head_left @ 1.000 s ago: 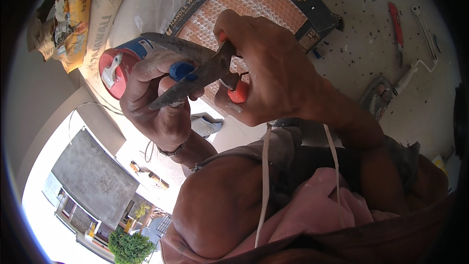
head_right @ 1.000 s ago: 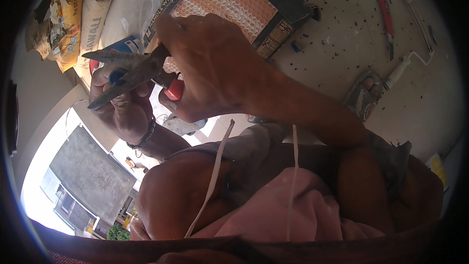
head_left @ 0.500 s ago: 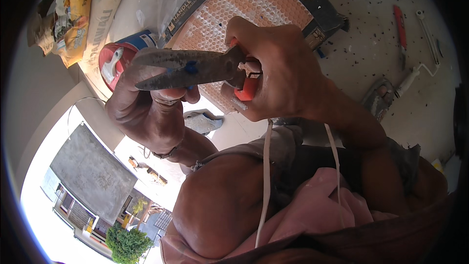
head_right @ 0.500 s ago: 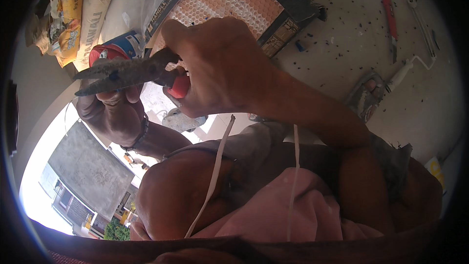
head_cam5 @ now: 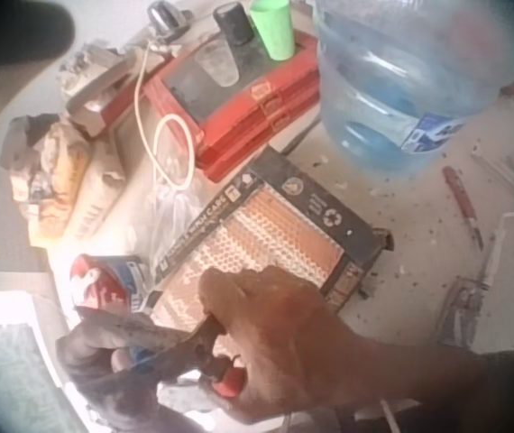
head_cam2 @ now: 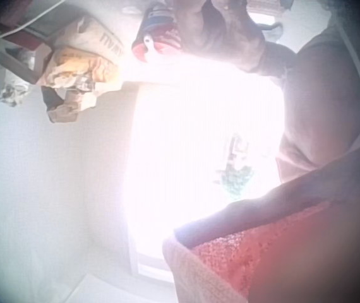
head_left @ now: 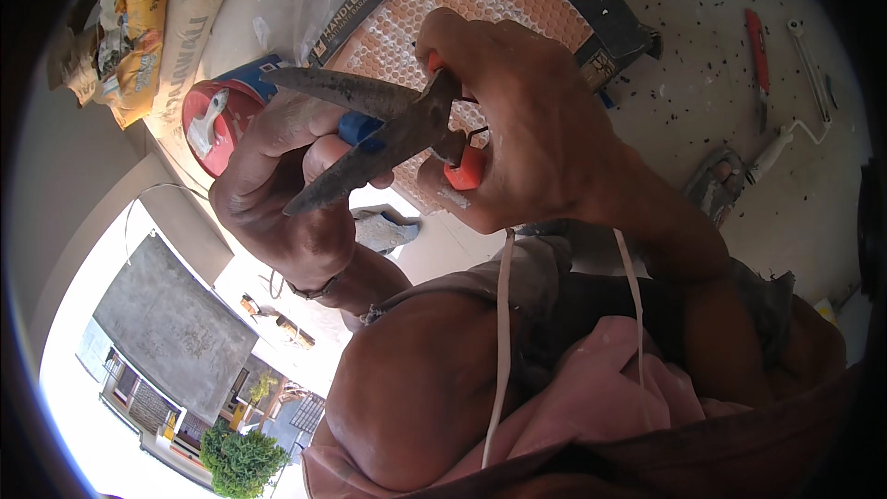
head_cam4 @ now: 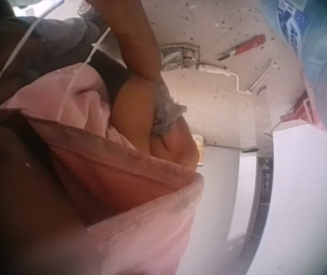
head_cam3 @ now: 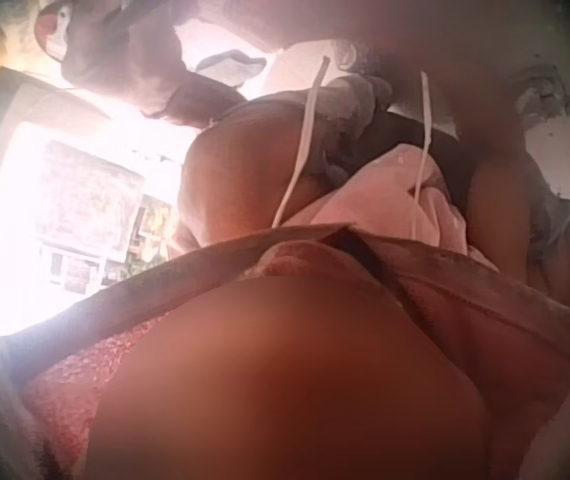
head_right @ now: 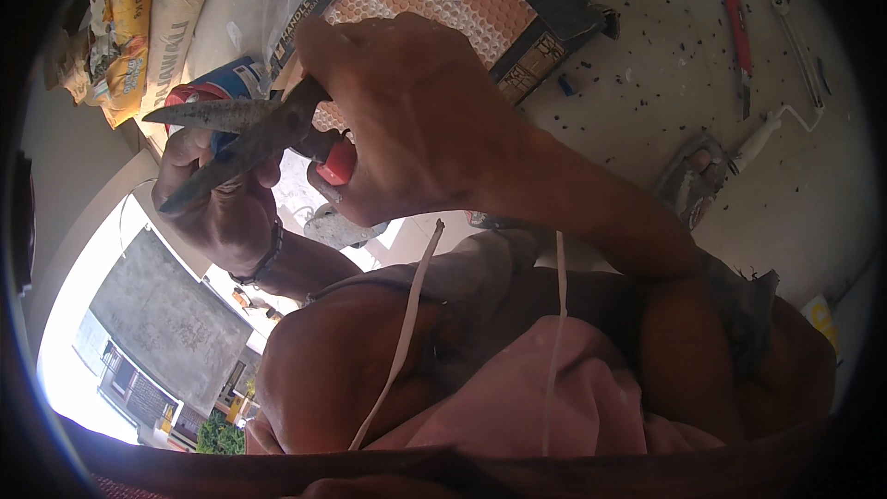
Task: The person uses pliers to cut a blue plastic cap and then inserts it into a white light fixture. They adjust the fixture and cap to ensure a proper fit.
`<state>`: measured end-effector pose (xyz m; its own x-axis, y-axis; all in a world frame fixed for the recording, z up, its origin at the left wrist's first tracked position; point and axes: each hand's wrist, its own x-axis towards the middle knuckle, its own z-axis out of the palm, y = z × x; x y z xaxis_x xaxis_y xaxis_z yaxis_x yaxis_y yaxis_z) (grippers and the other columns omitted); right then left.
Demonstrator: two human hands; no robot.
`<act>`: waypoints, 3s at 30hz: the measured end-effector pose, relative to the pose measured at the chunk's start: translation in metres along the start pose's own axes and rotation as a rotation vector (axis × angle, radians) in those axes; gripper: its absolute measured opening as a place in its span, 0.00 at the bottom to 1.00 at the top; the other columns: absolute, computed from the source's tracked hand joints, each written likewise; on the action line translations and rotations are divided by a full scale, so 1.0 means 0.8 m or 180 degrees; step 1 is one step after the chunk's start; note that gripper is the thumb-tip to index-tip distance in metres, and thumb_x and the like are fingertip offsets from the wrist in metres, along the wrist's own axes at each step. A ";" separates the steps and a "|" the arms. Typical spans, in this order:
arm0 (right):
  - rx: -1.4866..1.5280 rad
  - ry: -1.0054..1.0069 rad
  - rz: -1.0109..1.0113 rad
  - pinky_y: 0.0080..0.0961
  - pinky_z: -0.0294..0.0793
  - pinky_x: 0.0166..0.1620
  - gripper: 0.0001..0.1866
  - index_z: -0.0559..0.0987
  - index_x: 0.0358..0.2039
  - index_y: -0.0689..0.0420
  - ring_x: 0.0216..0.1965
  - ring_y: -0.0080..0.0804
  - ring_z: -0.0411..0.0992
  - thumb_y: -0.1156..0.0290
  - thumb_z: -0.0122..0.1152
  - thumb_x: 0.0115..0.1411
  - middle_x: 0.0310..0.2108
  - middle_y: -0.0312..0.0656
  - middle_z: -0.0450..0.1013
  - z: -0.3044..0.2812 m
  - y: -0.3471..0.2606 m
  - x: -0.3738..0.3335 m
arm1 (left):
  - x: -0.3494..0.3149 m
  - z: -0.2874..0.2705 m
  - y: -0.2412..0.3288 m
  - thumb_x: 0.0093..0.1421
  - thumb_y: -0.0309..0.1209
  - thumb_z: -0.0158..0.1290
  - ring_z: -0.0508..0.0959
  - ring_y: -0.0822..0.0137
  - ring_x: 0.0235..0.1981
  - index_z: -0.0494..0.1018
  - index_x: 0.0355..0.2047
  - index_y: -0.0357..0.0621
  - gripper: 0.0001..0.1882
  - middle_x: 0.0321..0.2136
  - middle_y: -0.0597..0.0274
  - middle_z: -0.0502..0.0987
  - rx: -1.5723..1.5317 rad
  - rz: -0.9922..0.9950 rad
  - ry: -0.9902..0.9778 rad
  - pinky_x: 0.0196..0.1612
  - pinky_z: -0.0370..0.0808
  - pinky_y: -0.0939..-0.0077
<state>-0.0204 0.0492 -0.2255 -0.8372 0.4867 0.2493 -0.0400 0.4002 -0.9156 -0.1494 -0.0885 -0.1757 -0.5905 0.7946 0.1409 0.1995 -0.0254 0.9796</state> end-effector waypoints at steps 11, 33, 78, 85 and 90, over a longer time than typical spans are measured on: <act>-0.0031 -0.0202 0.0328 0.33 0.71 0.26 0.22 0.71 0.31 0.57 0.21 0.38 0.73 0.69 0.76 0.40 0.19 0.42 0.70 -0.005 0.009 -0.003 | 0.006 0.008 0.002 0.62 0.27 0.61 0.79 0.66 0.20 0.77 0.39 0.30 0.11 0.29 0.43 0.81 0.0040 0.0013 0.0172 0.17 0.71 0.82; -0.1875 -0.0094 0.0272 0.48 0.66 0.53 0.30 0.75 0.51 0.60 0.54 0.48 0.67 0.54 0.71 0.55 0.49 0.52 0.67 0.056 0.129 -0.002 | 0.025 0.029 -0.034 0.50 0.25 0.71 0.79 0.69 0.26 0.75 0.43 0.28 0.23 0.36 0.52 0.78 -0.1524 -0.0723 0.0099 0.22 0.76 0.82; -0.3007 0.0332 0.3497 0.35 0.63 0.31 0.24 0.74 0.32 0.64 0.26 0.31 0.61 0.50 0.56 0.67 0.20 0.45 0.65 -0.508 0.118 -0.305 | 0.116 0.116 -0.065 0.66 0.28 0.55 0.72 0.80 0.25 0.76 0.50 0.36 0.14 0.36 0.63 0.77 -0.0600 -0.0912 -0.0695 0.25 0.68 0.86; -0.1431 -0.0610 0.3156 0.25 0.61 0.32 0.17 0.78 0.41 0.60 0.26 0.22 0.58 0.57 0.54 0.70 0.21 0.35 0.61 -0.331 0.018 -0.233 | 0.089 0.118 -0.075 0.70 0.33 0.51 0.80 0.72 0.39 0.74 0.55 0.36 0.17 0.43 0.57 0.80 -0.2004 -0.1853 -0.0469 0.36 0.78 0.79; 0.0001 -0.0316 0.2702 0.20 0.63 0.30 0.20 0.72 0.59 0.60 0.26 0.18 0.62 0.66 0.51 0.72 0.27 0.31 0.65 -0.219 0.011 -0.154 | 0.069 0.065 -0.088 0.72 0.33 0.48 0.79 0.68 0.49 0.67 0.59 0.35 0.20 0.49 0.56 0.77 -0.3273 -0.1643 0.0020 0.52 0.80 0.65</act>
<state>0.1780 0.1291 -0.2089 -0.6274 0.5512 -0.5500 0.6223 -0.0696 -0.7797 -0.1558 -0.0113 -0.2439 -0.4207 0.8514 -0.3133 -0.7980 -0.1831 0.5742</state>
